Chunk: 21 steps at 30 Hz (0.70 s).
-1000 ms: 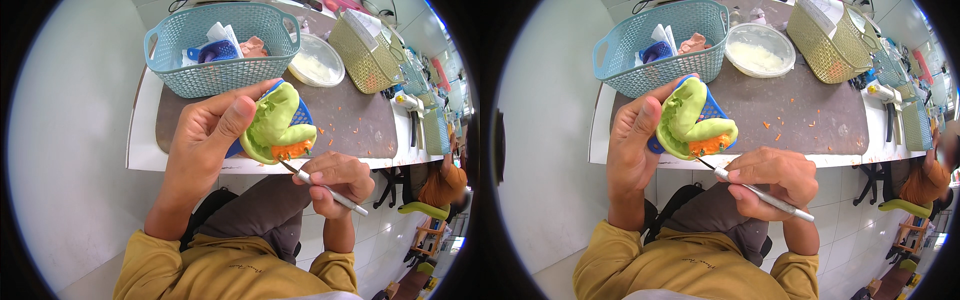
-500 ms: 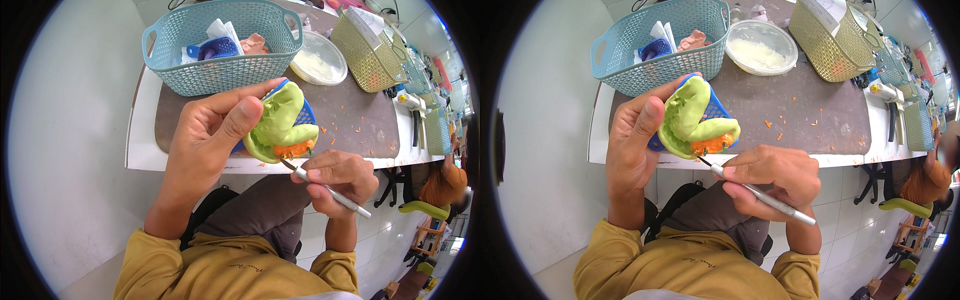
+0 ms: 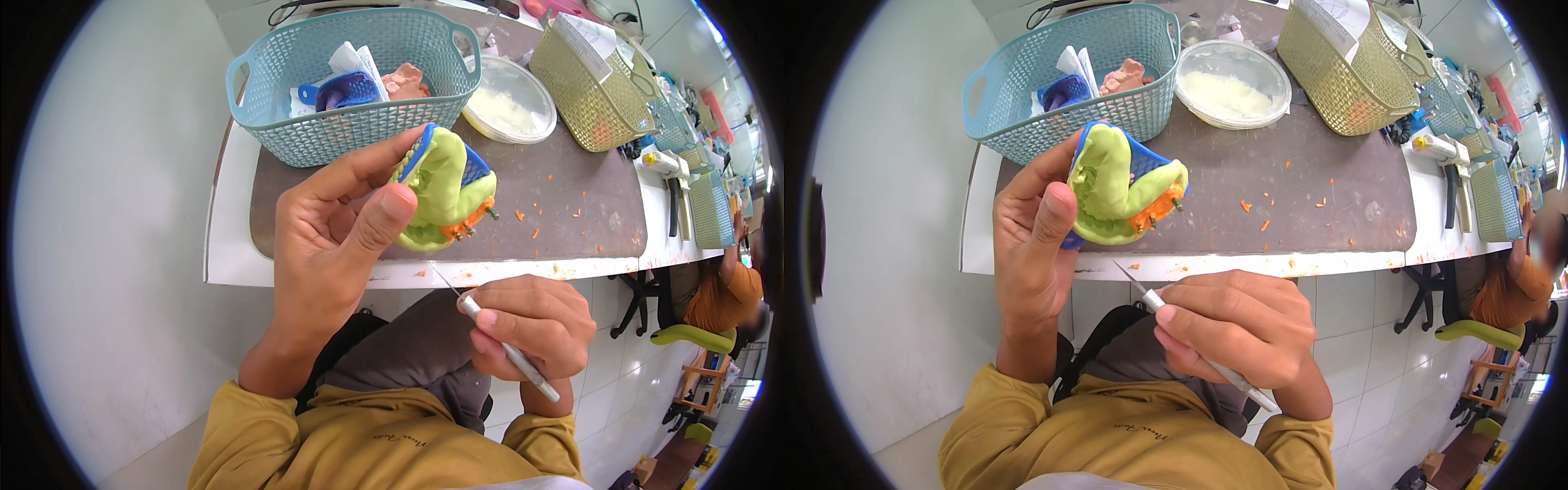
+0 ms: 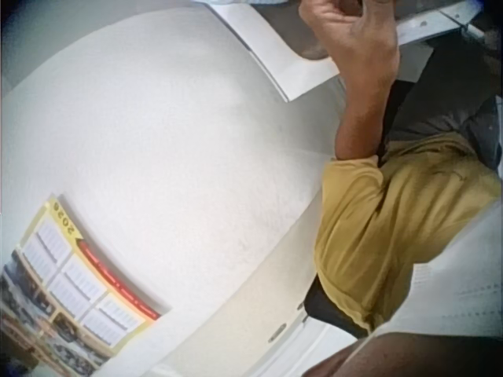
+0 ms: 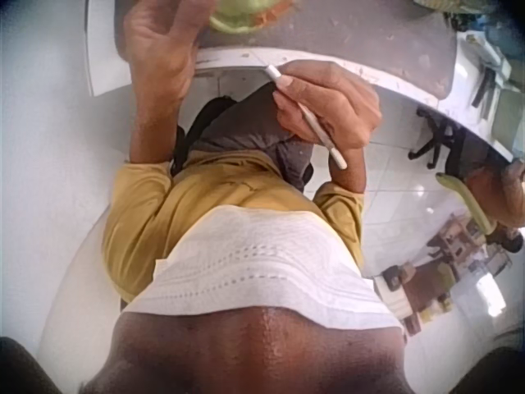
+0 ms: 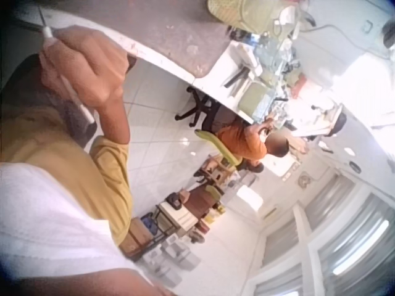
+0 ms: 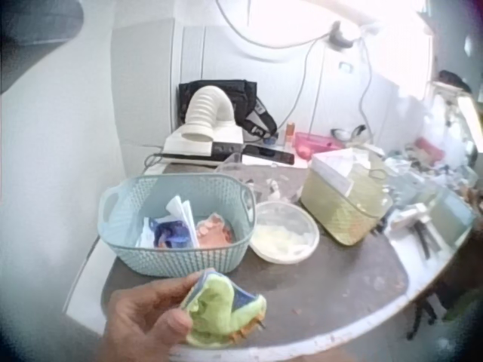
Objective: The person holds a small green and blue plastic mold containing orange clay and uses a fine metal sculpting tool to carve and shape the clay inside the mold. The person repeatedly rotates the mold and uses the tool to refine the clay's surface and edges.
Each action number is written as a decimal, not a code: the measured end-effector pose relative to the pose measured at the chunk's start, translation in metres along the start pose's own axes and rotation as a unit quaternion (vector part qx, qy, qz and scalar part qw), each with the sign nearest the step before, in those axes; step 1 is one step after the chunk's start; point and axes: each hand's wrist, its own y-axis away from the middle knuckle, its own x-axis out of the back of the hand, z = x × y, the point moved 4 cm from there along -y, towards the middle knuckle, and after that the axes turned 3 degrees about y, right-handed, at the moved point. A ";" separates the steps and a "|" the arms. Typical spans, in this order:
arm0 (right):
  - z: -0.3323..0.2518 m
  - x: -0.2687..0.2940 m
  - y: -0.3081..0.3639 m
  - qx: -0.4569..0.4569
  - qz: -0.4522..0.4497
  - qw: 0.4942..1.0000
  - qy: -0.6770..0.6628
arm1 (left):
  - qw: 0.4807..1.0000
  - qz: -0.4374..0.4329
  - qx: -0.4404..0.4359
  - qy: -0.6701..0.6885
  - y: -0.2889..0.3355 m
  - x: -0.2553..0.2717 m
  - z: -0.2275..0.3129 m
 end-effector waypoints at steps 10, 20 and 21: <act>0.003 0.002 0.002 -0.031 -0.013 0.999 0.034 | 1.000 0.011 0.024 0.010 0.000 0.001 0.001; 0.009 0.008 0.006 -0.073 0.002 0.997 -0.013 | 0.999 0.012 0.042 0.007 0.000 0.000 0.002; 0.009 0.009 0.006 -0.075 0.006 0.997 -0.014 | 0.999 0.012 0.044 0.008 0.000 0.000 0.002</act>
